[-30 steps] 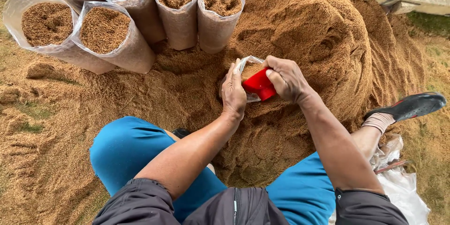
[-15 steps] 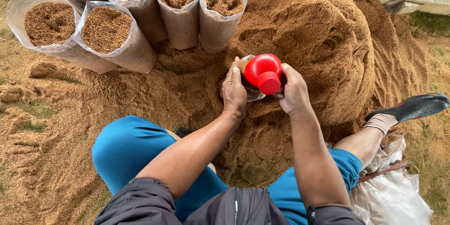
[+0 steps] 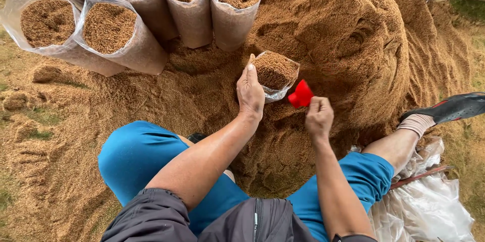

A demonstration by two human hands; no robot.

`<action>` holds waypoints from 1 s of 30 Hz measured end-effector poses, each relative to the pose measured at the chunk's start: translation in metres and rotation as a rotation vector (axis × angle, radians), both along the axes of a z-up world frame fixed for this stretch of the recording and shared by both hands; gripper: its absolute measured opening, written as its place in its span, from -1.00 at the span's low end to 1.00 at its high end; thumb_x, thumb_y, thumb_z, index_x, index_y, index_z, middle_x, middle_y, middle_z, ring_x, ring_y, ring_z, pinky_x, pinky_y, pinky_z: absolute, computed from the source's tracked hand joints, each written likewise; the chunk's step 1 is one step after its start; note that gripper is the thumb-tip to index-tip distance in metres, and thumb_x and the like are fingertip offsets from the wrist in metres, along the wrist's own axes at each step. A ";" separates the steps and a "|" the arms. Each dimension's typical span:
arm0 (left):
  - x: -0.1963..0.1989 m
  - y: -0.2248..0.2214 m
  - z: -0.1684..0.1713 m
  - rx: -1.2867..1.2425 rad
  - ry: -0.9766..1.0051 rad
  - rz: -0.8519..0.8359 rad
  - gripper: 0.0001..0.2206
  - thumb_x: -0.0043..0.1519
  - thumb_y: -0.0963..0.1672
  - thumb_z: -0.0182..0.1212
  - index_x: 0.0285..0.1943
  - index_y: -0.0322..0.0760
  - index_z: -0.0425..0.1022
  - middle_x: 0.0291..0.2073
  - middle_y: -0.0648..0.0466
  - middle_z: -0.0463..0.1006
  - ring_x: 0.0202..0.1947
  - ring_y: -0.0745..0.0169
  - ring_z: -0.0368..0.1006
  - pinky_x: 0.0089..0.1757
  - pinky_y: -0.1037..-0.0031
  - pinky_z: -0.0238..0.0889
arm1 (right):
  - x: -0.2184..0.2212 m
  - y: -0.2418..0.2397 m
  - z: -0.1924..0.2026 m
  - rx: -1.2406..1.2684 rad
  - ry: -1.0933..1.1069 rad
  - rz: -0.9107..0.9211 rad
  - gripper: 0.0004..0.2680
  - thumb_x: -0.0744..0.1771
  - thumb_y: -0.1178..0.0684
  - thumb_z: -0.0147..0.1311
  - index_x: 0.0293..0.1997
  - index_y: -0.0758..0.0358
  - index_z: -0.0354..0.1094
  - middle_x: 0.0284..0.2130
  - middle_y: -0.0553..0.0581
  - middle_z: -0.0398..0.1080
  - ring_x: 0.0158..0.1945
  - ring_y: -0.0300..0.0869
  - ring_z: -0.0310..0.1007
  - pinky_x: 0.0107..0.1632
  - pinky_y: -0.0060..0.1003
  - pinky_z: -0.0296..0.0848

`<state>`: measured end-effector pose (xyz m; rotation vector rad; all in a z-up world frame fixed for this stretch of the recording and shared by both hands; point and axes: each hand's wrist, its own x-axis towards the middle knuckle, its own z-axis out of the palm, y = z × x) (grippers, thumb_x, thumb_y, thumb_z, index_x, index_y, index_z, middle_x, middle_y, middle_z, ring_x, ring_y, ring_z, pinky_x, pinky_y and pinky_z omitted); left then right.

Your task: Filling plastic bags with granular material using a scoop and packing it down by hand.

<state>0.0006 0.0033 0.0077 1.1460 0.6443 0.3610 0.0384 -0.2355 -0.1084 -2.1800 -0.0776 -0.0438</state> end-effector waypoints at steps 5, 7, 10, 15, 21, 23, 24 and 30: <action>-0.004 0.002 0.013 0.005 -0.030 0.003 -0.53 0.47 -0.05 -0.34 0.47 -0.41 0.21 0.41 -0.33 0.22 0.45 -0.33 0.06 0.38 -0.03 -0.17 | -0.004 0.015 -0.015 -0.275 -0.162 0.112 -0.74 0.49 -0.13 -0.15 -0.06 0.28 0.35 -0.20 0.22 0.30 -0.12 0.05 0.41 -0.12 -0.11 0.44; -0.006 0.001 0.010 0.005 -0.027 -0.006 -0.53 0.47 -0.05 -0.34 0.47 -0.41 0.20 0.42 -0.32 0.22 0.46 -0.32 0.06 0.38 -0.02 -0.17 | -0.004 0.034 0.015 -0.315 -0.214 0.126 -0.66 0.50 -0.24 -0.27 0.00 0.24 0.33 -0.18 0.16 0.25 -0.12 -0.03 0.37 -0.10 -0.15 0.43; -0.004 -0.002 0.001 0.062 -0.072 -0.020 -0.54 0.48 -0.06 -0.35 0.48 -0.36 0.21 0.41 -0.29 0.25 0.44 -0.31 0.11 0.36 -0.01 -0.09 | 0.004 0.073 0.076 0.055 0.082 0.074 -0.60 0.50 -0.24 -0.40 0.05 0.27 0.35 -0.18 0.29 0.34 -0.14 -0.01 0.37 -0.08 -0.13 0.41; -0.003 -0.001 -0.003 0.125 -0.056 -0.037 -0.55 0.48 -0.06 -0.36 0.49 -0.30 0.20 0.35 -0.29 0.34 0.32 -0.23 0.30 0.29 0.02 0.08 | 0.035 0.095 0.068 0.342 0.301 0.083 -0.74 0.42 -0.14 0.02 0.00 0.29 0.38 -0.28 0.09 0.33 -0.22 -0.20 0.41 -0.16 -0.36 0.46; 0.000 0.001 -0.006 0.125 -0.043 0.006 -0.56 0.49 -0.05 -0.35 0.49 -0.25 0.23 0.39 -0.26 0.30 0.40 -0.36 0.16 0.31 -0.06 0.00 | 0.024 0.111 0.113 0.245 0.076 0.068 -0.90 0.37 0.19 0.07 -0.05 0.32 0.43 -0.24 0.18 0.40 -0.18 -0.19 0.42 -0.15 -0.31 0.45; 0.002 0.000 -0.006 0.125 -0.056 0.013 -0.56 0.49 -0.05 -0.35 0.49 -0.25 0.23 0.39 -0.25 0.29 0.41 -0.36 0.14 0.32 -0.07 -0.02 | 0.020 0.112 0.124 0.152 0.022 0.106 -0.90 0.37 0.19 0.07 -0.06 0.31 0.44 -0.22 0.21 0.44 -0.14 -0.15 0.46 -0.13 -0.24 0.47; 0.003 -0.001 -0.007 0.124 -0.068 0.016 -0.56 0.49 -0.05 -0.36 0.49 -0.24 0.22 0.40 -0.24 0.28 0.42 -0.36 0.12 0.33 -0.08 -0.05 | 0.018 0.111 0.130 0.059 -0.031 0.140 -0.89 0.36 0.19 0.07 -0.07 0.29 0.46 -0.20 0.25 0.47 -0.11 -0.11 0.49 -0.10 -0.18 0.48; 0.005 -0.002 -0.010 0.118 -0.049 0.020 -0.56 0.48 -0.04 -0.33 0.47 -0.23 0.26 0.37 -0.27 0.31 0.40 -0.43 0.14 0.30 -0.15 -0.04 | -0.011 0.127 0.191 -0.416 -0.391 0.599 -0.57 0.30 0.05 0.22 0.28 0.47 0.31 0.01 0.53 0.41 0.08 0.27 0.44 0.09 0.14 0.47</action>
